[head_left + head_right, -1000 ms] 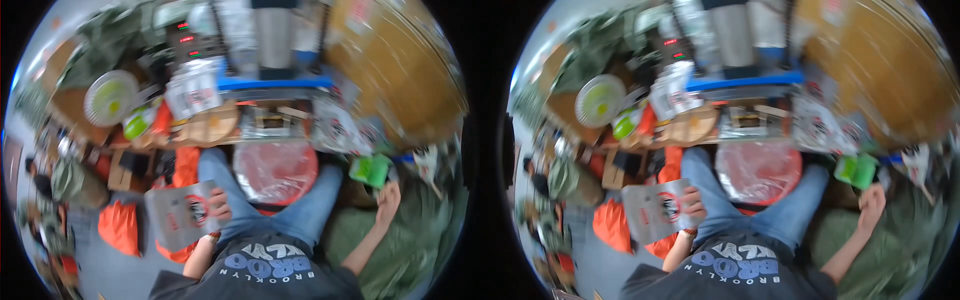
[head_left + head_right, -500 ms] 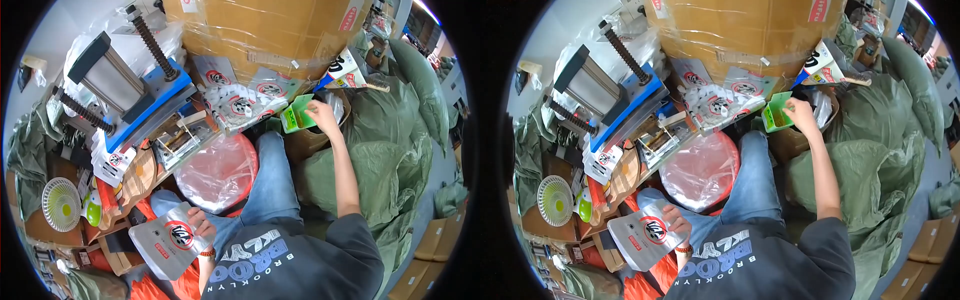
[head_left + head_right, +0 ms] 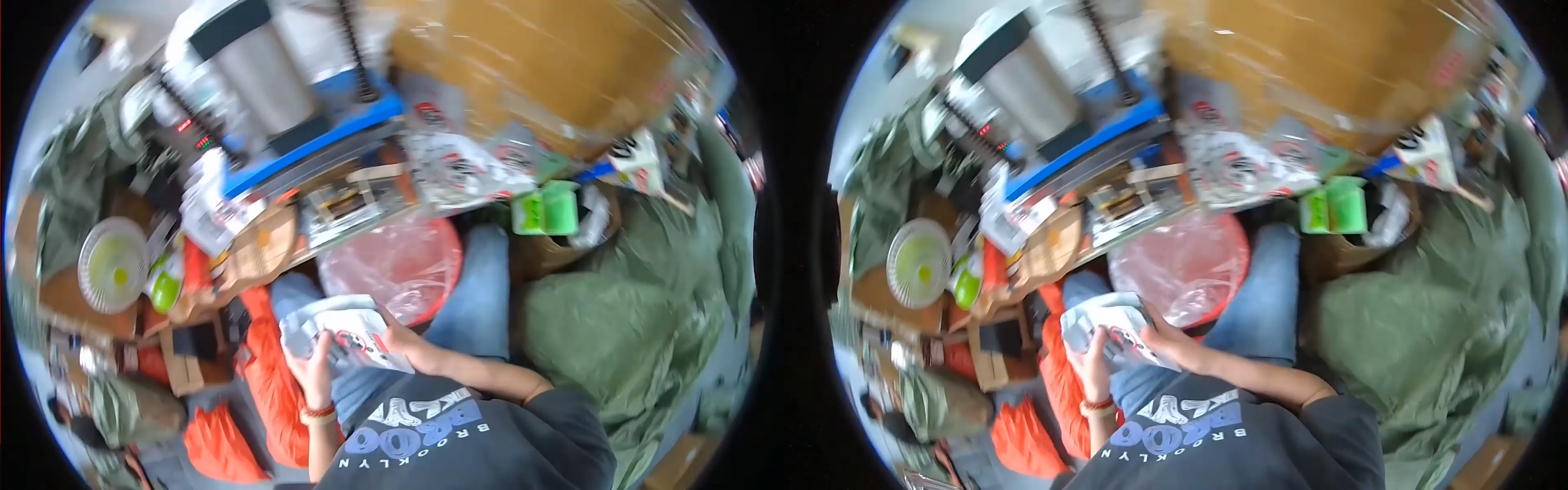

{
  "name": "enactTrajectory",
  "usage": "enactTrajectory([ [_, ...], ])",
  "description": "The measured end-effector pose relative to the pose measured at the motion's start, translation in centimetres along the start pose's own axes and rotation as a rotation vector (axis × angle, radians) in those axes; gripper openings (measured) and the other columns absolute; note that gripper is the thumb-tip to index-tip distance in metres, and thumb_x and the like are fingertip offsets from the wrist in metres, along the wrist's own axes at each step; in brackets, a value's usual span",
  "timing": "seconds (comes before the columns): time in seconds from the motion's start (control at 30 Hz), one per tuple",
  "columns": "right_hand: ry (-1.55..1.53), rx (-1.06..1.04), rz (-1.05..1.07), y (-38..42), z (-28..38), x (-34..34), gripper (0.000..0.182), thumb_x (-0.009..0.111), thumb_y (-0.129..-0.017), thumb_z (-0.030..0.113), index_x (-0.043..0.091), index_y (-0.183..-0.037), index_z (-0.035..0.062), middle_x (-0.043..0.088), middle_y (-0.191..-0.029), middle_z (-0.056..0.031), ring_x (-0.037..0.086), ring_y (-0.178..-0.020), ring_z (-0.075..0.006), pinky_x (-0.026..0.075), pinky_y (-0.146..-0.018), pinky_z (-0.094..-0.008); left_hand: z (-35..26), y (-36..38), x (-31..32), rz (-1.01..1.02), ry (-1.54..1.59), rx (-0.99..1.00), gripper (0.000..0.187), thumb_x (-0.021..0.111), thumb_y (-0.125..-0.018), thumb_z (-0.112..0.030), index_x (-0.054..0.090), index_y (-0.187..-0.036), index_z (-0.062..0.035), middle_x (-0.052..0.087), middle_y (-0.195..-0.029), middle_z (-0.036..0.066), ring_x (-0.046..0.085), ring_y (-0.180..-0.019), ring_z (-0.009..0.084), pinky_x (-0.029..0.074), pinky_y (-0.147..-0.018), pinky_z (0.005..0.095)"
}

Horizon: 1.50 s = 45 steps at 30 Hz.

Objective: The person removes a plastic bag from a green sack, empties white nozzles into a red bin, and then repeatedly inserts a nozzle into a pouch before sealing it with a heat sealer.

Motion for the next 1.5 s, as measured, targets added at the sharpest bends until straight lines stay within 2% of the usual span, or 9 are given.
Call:
enactTrajectory([
  [0.13, 1.199, -0.317, -0.166, -4.3, -3.7, 7.2, 0.118, 0.074, -0.077, 0.045, -0.008, -0.143, -0.01, 0.006, -0.147, -0.0366, 0.013, -0.14, -0.0455, 0.017, -0.113, -0.0485, 1.3, -2.1, -2.9, -0.346, 0.055, 0.155, 0.064, 0.079, -0.073, -0.005, 0.043, -0.126, -0.0031, 0.06, -0.109, 0.008, 0.059, -0.097, 0.0169, 0.049, -0.085, 0.0301],
  [0.3, 1.492, -0.672, 0.043, -10.2, -5.2, 13.1, 0.106, 0.064, -0.081, 0.051, 0.004, -0.146, -0.008, 0.002, -0.142, -0.0456, 0.005, -0.129, -0.0679, 0.013, -0.102, -0.072, -1.6, -13.2, -7.7, -0.308, 0.456, 0.191, 0.061, 0.081, -0.071, -0.011, 0.048, -0.121, -0.0036, 0.06, -0.11, 0.009, 0.061, -0.097, 0.0198, 0.049, -0.087, 0.0316],
  [0.53, 1.136, 0.088, 0.842, -7.1, -10.6, 7.3, 0.056, 0.058, -0.093, 0.025, 0.037, -0.142, 0.0097, 0.033, -0.147, -0.0181, 0.051, -0.12, -0.0342, 0.046, -0.096, -0.0389, -1.9, -28.8, -9.6, -0.539, -0.779, 0.53, 0.074, 0.082, -0.068, -0.04, 0.05, -0.121, 0.002, 0.061, -0.105, 0.019, 0.06, -0.098, 0.0337, 0.047, -0.087, 0.0416],
  [0.7, 1.051, 0.296, 0.032, -4.3, 0.9, -0.9, 0.024, 0.064, -0.088, 0.012, 0.066, -0.111, 0.0059, 0.068, -0.097, -0.0061, 0.063, -0.085, -0.0116, 0.049, -0.075, -0.0247, -2.4, -31.7, -10.2, -0.503, -0.911, 0.65, 0.092, 0.08, -0.067, -0.045, 0.037, -0.135, 0.0004, 0.045, -0.121, 0.02, 0.043, -0.114, 0.038, 0.041, -0.094, 0.0447],
  [0.9, 1.22, -0.267, -0.853, -1.6, 18.1, -9.0, 0.022, 0.051, -0.098, 0.014, 0.06, -0.107, -0.0023, 0.063, -0.098, -0.0062, 0.057, -0.091, -0.0125, 0.043, -0.084, -0.0247, -2.3, -29.7, -10.2, -0.414, -0.975, 0.419, 0.099, 0.078, -0.07, -0.047, 0.03, -0.141, 0.002, 0.043, -0.125, 0.025, 0.044, -0.117, 0.0396, 0.04, -0.095, 0.045],
  [1.07, 2.389, -0.347, -0.696, -7.9, 20.3, -15.9, 0.031, 0.055, -0.091, 0.012, 0.057, -0.12, 0.0009, 0.056, -0.123, -0.0137, 0.055, -0.11, -0.0307, 0.042, -0.095, -0.0374, -8.7, -26.3, -5.7, -0.619, -1.148, 0.8, 0.085, 0.07, -0.08, -0.042, 0.031, -0.143, -0.0001, 0.042, -0.139, 0.022, 0.033, -0.133, 0.0393, 0.026, -0.108, 0.0524],
  [1.2, 2.237, 0.106, -0.594, -9.8, 19.3, -17.3, 0.033, 0.056, -0.088, 0.011, 0.056, -0.12, 0.003, 0.051, -0.123, -0.0183, 0.049, -0.113, -0.0361, 0.043, -0.093, -0.0443, -4.1, -30.5, -0.9, -0.076, -1.41, 0.724, 0.072, 0.049, -0.09, -0.052, 0.035, -0.144, -0.0055, 0.033, -0.149, 0.014, 0.024, -0.141, 0.0326, 0.014, -0.113, 0.0523],
  [1.4, 2.503, -0.271, -0.72, -9.5, 20.0, -17.8, 0.042, 0.057, -0.089, 0.018, 0.049, -0.129, 0.0079, 0.051, -0.124, -0.0173, 0.047, -0.115, -0.0377, 0.04, -0.095, -0.0484, 0.7, -28.7, 0.0, -0.161, -1.346, 0.702, 0.067, 0.046, -0.093, -0.046, 0.034, -0.144, -0.0051, 0.03, -0.151, 0.014, 0.023, -0.142, 0.0315, 0.015, -0.114, 0.0493],
  [1.5, 2.484, 0.266, -0.727, -11.7, 20.7, -18.0, 0.049, 0.056, -0.089, 0.02, 0.043, -0.135, 0.0117, 0.047, -0.128, -0.0185, 0.043, -0.119, -0.0383, 0.038, -0.098, -0.0518, -0.3, -26.5, -0.8, -0.207, -1.28, 0.731, 0.061, 0.047, -0.094, -0.04, 0.036, -0.143, -0.0061, 0.031, -0.151, 0.013, 0.023, -0.142, 0.0319, 0.015, -0.113, 0.0499],
])
Point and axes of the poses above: each hand's wrist, its own y-axis away from the middle knuckle, its own x-axis out of the palm, z = x × y, the point moved 3 cm from there along -y, towards the middle knuckle
